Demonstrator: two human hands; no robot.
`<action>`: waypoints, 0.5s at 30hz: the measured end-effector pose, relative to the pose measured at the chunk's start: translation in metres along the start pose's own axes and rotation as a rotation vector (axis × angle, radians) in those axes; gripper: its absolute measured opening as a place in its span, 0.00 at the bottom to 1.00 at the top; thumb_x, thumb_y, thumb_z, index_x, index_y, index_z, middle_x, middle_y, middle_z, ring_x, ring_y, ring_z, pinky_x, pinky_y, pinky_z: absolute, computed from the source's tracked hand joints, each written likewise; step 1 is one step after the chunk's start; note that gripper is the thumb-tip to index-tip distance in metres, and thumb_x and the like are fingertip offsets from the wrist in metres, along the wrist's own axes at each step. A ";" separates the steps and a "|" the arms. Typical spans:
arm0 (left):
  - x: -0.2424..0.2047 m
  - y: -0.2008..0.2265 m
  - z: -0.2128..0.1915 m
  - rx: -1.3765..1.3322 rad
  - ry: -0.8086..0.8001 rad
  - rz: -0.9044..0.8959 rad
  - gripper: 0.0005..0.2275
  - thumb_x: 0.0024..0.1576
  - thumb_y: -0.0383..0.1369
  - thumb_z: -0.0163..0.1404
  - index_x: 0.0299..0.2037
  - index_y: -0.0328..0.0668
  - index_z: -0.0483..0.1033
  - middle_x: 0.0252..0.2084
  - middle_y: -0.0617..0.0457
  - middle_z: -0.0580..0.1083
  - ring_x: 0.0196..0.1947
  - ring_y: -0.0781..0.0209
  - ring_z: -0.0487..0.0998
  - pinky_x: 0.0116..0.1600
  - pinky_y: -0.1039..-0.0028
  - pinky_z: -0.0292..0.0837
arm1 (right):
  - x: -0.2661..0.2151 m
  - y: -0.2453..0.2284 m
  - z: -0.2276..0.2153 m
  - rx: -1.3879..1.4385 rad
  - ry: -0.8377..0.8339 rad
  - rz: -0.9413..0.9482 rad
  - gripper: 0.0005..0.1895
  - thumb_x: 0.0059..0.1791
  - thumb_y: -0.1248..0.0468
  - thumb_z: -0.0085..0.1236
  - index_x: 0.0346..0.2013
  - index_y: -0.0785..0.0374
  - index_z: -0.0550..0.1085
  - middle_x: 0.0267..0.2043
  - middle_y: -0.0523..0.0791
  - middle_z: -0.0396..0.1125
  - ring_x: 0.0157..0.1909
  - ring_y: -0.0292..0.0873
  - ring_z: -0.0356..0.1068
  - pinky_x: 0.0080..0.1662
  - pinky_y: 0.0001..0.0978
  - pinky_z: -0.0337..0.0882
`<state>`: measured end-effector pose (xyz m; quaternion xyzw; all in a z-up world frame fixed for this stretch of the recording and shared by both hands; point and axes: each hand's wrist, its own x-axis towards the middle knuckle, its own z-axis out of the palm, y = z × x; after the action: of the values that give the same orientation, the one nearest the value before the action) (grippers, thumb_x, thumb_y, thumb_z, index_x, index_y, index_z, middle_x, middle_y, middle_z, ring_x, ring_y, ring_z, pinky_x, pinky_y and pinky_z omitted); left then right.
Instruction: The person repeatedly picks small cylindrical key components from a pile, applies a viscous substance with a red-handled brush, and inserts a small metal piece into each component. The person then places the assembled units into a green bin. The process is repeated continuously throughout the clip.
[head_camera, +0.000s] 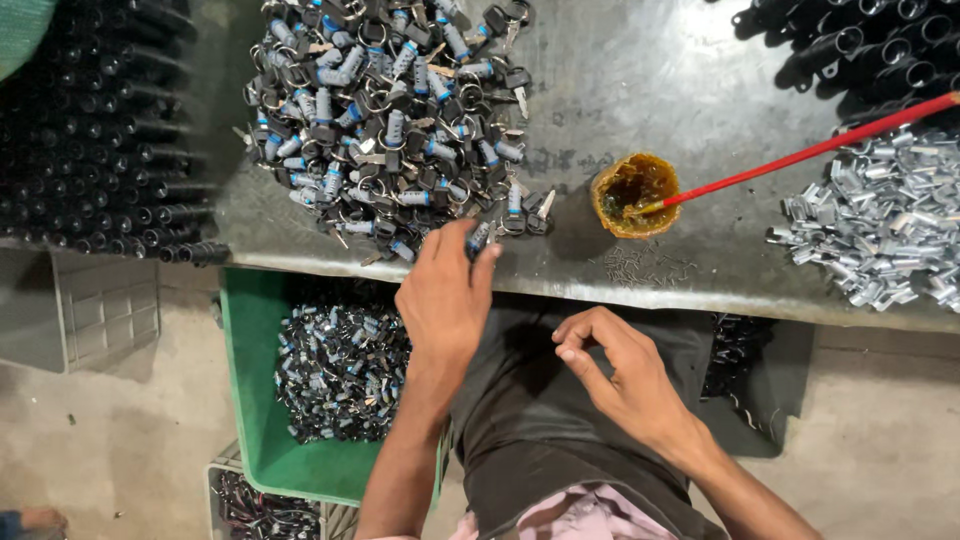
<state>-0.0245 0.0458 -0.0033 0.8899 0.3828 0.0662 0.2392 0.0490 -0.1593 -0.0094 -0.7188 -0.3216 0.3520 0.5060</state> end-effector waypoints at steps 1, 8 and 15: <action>0.001 0.001 -0.001 0.024 -0.024 -0.024 0.12 0.59 0.37 0.57 0.50 0.47 0.74 0.43 0.48 0.76 0.38 0.41 0.78 0.38 0.54 0.73 | 0.000 0.001 0.000 -0.002 0.004 0.000 0.06 0.50 0.70 0.58 0.38 0.65 0.70 0.41 0.46 0.72 0.43 0.43 0.74 0.47 0.33 0.73; 0.001 0.005 -0.030 -0.041 0.145 0.301 0.10 0.56 0.28 0.57 0.44 0.43 0.71 0.45 0.45 0.74 0.46 0.43 0.76 0.50 0.60 0.71 | 0.002 -0.001 0.002 -0.035 0.050 0.080 0.07 0.48 0.69 0.60 0.39 0.66 0.72 0.38 0.44 0.71 0.38 0.40 0.71 0.41 0.31 0.70; -0.065 0.007 -0.003 -1.488 -0.348 -0.258 0.11 0.69 0.32 0.48 0.57 0.39 0.68 0.38 0.53 0.72 0.40 0.65 0.73 0.57 0.68 0.75 | 0.006 -0.007 -0.001 0.181 0.241 -0.069 0.07 0.46 0.75 0.65 0.36 0.66 0.75 0.42 0.45 0.69 0.42 0.35 0.70 0.44 0.25 0.71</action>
<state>-0.0659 -0.0034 0.0065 0.4408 0.2952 0.1367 0.8366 0.0523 -0.1528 -0.0032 -0.6956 -0.2500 0.2732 0.6156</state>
